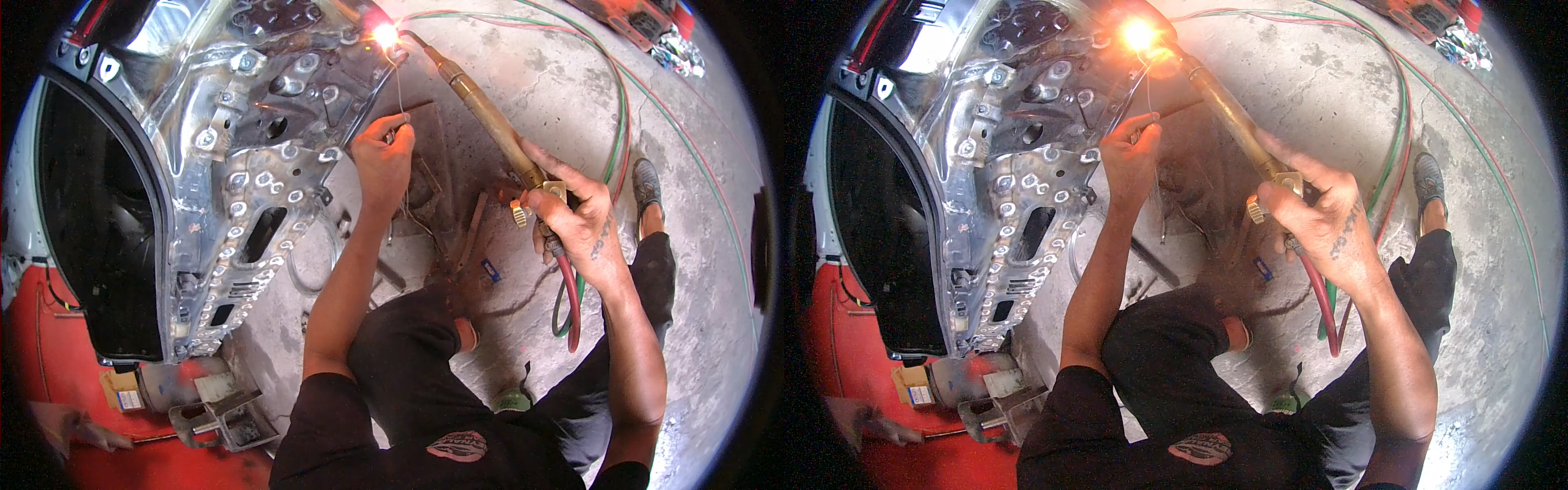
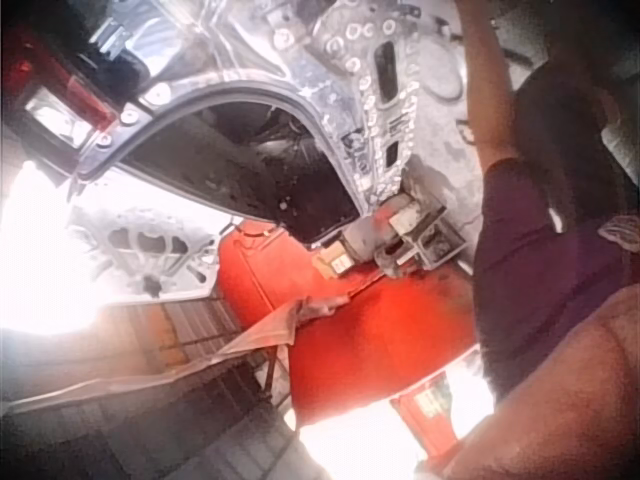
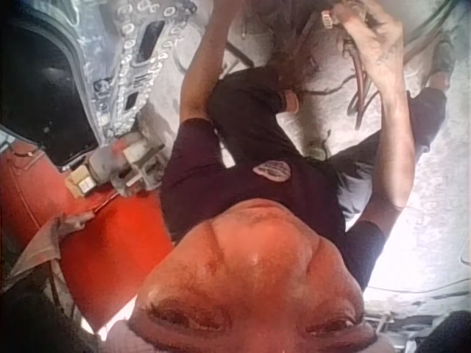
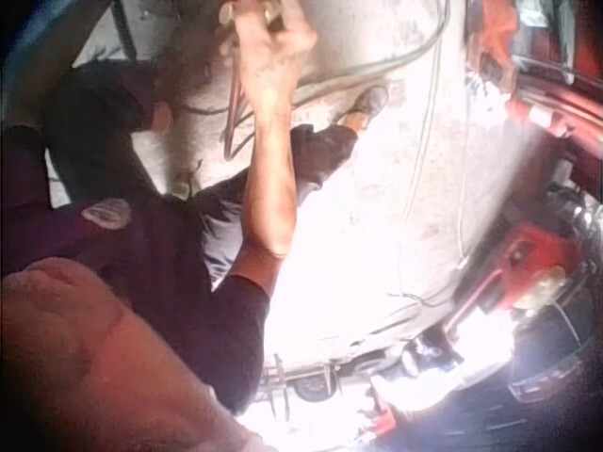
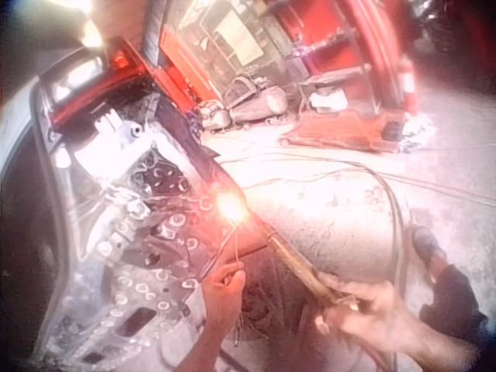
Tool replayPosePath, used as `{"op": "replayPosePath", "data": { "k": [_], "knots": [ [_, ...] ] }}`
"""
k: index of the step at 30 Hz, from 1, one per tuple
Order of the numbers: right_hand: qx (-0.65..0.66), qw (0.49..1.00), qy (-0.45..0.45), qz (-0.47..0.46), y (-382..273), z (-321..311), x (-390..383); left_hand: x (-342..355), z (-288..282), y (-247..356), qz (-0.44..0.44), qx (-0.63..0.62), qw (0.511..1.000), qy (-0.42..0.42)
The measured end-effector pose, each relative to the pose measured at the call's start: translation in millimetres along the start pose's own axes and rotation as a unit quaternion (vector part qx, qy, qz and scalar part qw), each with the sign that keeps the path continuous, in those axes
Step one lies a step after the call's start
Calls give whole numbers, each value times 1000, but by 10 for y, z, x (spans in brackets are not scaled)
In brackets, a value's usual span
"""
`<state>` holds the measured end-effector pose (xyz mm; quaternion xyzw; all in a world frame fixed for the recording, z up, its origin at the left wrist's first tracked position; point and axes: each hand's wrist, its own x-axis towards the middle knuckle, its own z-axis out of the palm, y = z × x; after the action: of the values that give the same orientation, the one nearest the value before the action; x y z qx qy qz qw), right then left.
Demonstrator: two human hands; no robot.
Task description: The person welds a metal car panel using a torch and filler wire, then scrubs the welded area using a wire brush.
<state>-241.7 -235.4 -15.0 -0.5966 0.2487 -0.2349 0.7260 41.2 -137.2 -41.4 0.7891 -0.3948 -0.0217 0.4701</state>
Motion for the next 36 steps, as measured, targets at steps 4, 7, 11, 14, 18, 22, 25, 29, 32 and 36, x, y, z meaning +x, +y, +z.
{"op": "replayPosePath", "data": {
  "k": [4,7,11,14,18,22,25,29,32,36],
  "knots": [
    [-2,1000,4,0,8,8,7,4,11,17,-2,-9,1000,-1],
    [-7,1000,9,-3,1,9,6,-1,17,50,0,-18,1000,1],
    [-5,1000,6,4,-7,17,0,3,13,25,-5,-27,1000,3],
    [-1,1000,4,5,-7,9,-4,6,14,19,-1,-20,1000,1],
    [-3,1000,4,5,-2,6,-2,10,14,9,3,-11,1000,3],
    [-7,1000,4,-7,21,-1,7,10,25,9,0,-23,1000,3],
    [-6,1000,1,-8,4,2,8,20,14,-24,0,-35,999,0],
    [-6,1000,1,-8,10,2,11,13,31,-1,-1,-47,999,0],
    [2,1000,3,-12,5,15,9,19,31,-7,6,-38,999,0],
    [-2,1000,1,-5,11,8,8,26,51,27,14,-35,999,11]
  ]
}}
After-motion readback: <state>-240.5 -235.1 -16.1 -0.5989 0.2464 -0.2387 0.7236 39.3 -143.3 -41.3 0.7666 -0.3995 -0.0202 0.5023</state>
